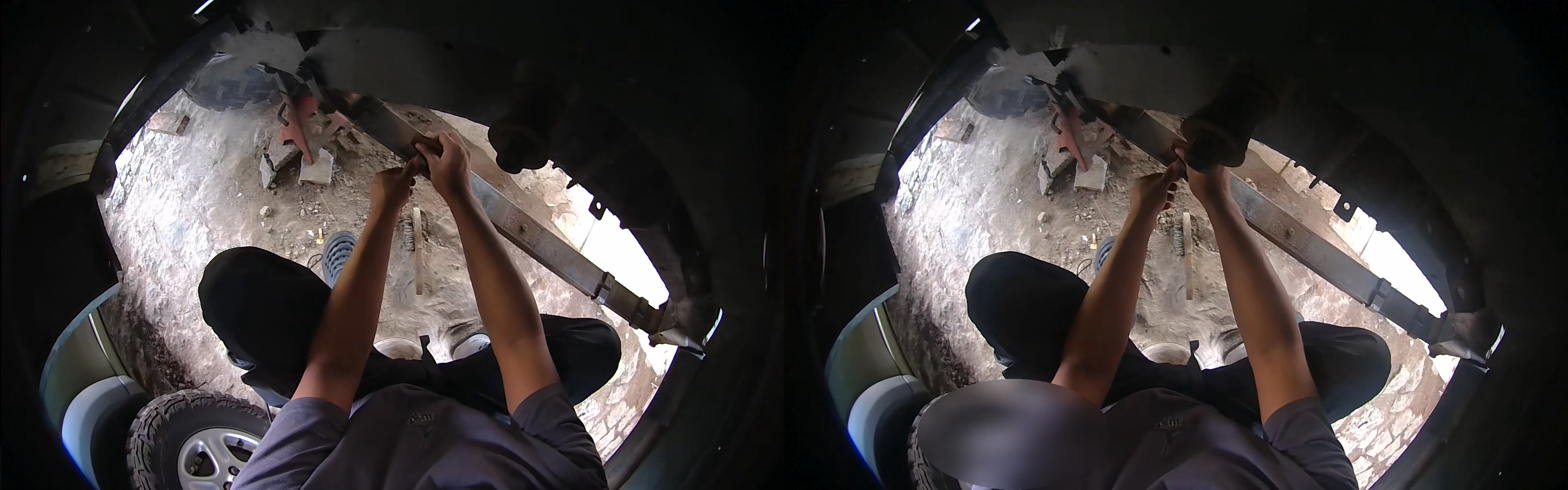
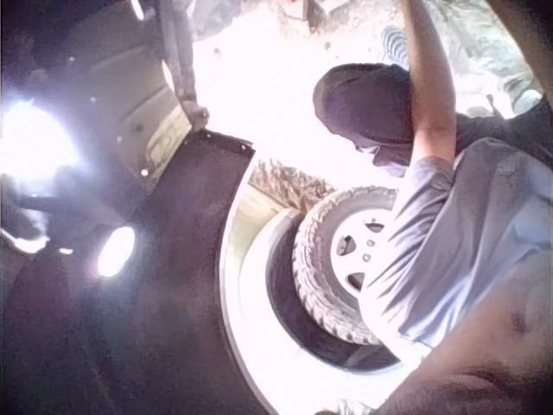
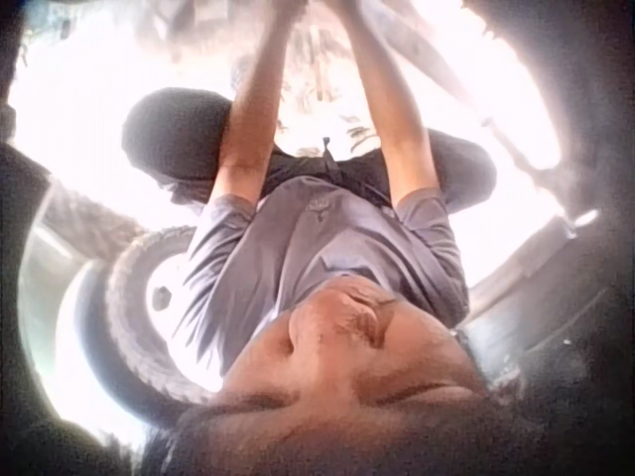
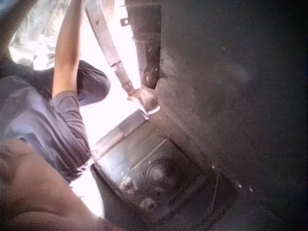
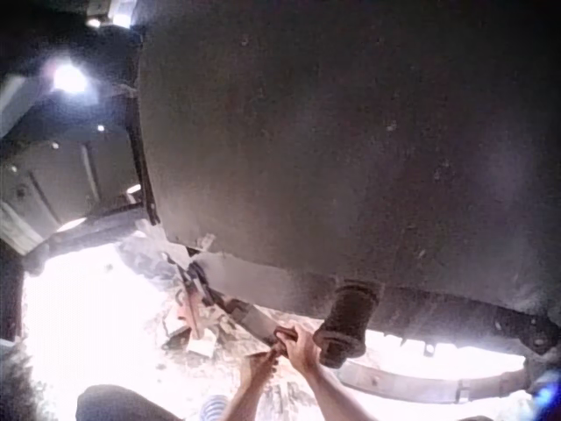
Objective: The person sits beneath a vehicle and uses a hammer and a metal bar to repeatedly strike and adjust a component of the undercarriage. The person continues to hit and reposition the metal bar against the vehicle part throughout the clip.
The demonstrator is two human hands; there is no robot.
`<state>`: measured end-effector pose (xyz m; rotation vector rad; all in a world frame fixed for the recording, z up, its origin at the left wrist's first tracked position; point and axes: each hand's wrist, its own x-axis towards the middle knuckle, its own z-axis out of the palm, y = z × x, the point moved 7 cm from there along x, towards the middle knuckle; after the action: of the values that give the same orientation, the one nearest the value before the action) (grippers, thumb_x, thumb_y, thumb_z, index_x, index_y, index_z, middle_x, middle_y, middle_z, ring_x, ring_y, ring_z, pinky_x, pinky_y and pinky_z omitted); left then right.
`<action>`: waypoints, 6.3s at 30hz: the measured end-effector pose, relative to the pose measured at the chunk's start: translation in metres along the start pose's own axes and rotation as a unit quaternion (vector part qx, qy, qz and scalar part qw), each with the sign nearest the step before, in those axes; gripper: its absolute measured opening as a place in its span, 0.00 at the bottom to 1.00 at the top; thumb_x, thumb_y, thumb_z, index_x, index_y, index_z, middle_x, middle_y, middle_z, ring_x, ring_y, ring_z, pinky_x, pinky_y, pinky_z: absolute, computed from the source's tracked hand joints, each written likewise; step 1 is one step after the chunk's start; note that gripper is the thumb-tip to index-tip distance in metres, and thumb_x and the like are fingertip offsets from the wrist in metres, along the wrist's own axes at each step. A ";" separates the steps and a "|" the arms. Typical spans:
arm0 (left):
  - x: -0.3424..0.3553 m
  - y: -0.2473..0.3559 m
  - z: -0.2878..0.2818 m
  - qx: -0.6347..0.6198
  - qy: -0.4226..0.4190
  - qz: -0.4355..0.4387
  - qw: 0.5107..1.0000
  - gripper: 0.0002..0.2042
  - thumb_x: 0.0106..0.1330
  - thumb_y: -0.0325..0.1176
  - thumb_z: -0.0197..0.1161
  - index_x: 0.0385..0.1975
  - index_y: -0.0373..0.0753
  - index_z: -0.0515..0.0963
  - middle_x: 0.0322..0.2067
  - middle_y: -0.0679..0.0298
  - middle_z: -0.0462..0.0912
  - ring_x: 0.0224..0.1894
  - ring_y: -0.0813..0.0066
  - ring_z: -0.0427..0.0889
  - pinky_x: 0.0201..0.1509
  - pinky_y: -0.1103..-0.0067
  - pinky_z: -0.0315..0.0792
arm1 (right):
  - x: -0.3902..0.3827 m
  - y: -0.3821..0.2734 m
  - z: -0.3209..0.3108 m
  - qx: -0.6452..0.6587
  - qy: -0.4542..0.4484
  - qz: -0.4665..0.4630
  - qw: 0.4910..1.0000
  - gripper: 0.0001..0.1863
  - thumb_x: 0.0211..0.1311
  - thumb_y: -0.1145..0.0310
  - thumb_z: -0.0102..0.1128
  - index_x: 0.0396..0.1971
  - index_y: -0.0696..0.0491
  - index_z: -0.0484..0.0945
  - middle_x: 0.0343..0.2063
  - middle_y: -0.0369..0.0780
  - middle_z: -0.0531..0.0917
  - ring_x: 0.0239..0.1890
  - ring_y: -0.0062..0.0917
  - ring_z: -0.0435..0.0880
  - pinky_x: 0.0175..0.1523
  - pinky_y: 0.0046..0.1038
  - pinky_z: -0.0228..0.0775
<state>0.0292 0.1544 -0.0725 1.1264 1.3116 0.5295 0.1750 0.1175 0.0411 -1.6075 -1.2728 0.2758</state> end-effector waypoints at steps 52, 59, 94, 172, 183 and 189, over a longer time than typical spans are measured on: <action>-0.006 0.008 -0.002 -0.051 0.022 0.023 0.998 0.27 0.63 0.60 0.73 0.29 0.34 0.86 0.22 0.65 0.83 0.22 0.81 0.81 0.26 0.81 0.72 | -0.029 0.047 -0.021 -0.131 0.033 -0.038 0.990 0.09 0.60 0.73 0.71 0.40 0.49 0.88 0.30 0.44 0.83 0.35 0.39 0.86 0.42 0.37 0.76; -0.002 0.000 -0.003 -0.026 0.026 0.008 0.999 0.24 0.68 0.55 0.71 0.33 0.35 0.86 0.25 0.67 0.82 0.20 0.83 0.77 0.22 0.83 0.69 | -0.010 0.019 -0.005 -0.077 0.047 -0.016 0.996 0.08 0.62 0.72 0.71 0.41 0.47 0.88 0.31 0.45 0.83 0.35 0.40 0.85 0.43 0.39 0.76; -0.020 0.045 -0.020 0.177 0.111 0.109 0.972 0.29 0.60 0.62 0.73 0.36 0.36 0.89 0.31 0.53 0.90 0.35 0.58 0.90 0.43 0.67 0.80 | -0.016 0.038 -0.016 -0.142 0.057 -0.035 0.988 0.08 0.62 0.72 0.71 0.40 0.46 0.88 0.29 0.43 0.82 0.33 0.38 0.85 0.40 0.38 0.74; -0.016 0.030 -0.020 0.246 0.137 0.153 0.947 0.26 0.65 0.62 0.68 0.30 0.40 0.88 0.24 0.56 0.87 0.31 0.57 0.89 0.38 0.63 0.77 | 0.002 0.007 0.018 -0.085 0.022 -0.031 0.996 0.08 0.65 0.70 0.69 0.38 0.56 0.80 0.37 0.44 0.83 0.45 0.41 0.85 0.47 0.37 0.75; -0.023 0.041 -0.021 0.229 0.107 0.132 0.958 0.28 0.60 0.65 0.70 0.35 0.42 0.89 0.31 0.57 0.90 0.36 0.55 0.90 0.41 0.63 0.79 | -0.012 0.024 -0.002 -0.075 0.015 0.023 0.997 0.10 0.64 0.66 0.69 0.39 0.56 0.85 0.41 0.44 0.86 0.49 0.40 0.85 0.53 0.38 0.74; -0.013 0.037 -0.019 0.239 0.098 0.142 0.956 0.28 0.62 0.66 0.68 0.37 0.44 0.90 0.33 0.55 0.90 0.40 0.49 0.89 0.45 0.62 0.80 | 0.005 0.009 0.019 -0.146 0.066 -0.017 0.987 0.12 0.61 0.61 0.72 0.37 0.54 0.83 0.37 0.41 0.85 0.46 0.41 0.83 0.53 0.41 0.67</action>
<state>0.0183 0.1656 -0.0321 1.7162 1.5057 0.5590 0.1690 0.1334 0.0275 -1.8161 -1.2797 -0.0430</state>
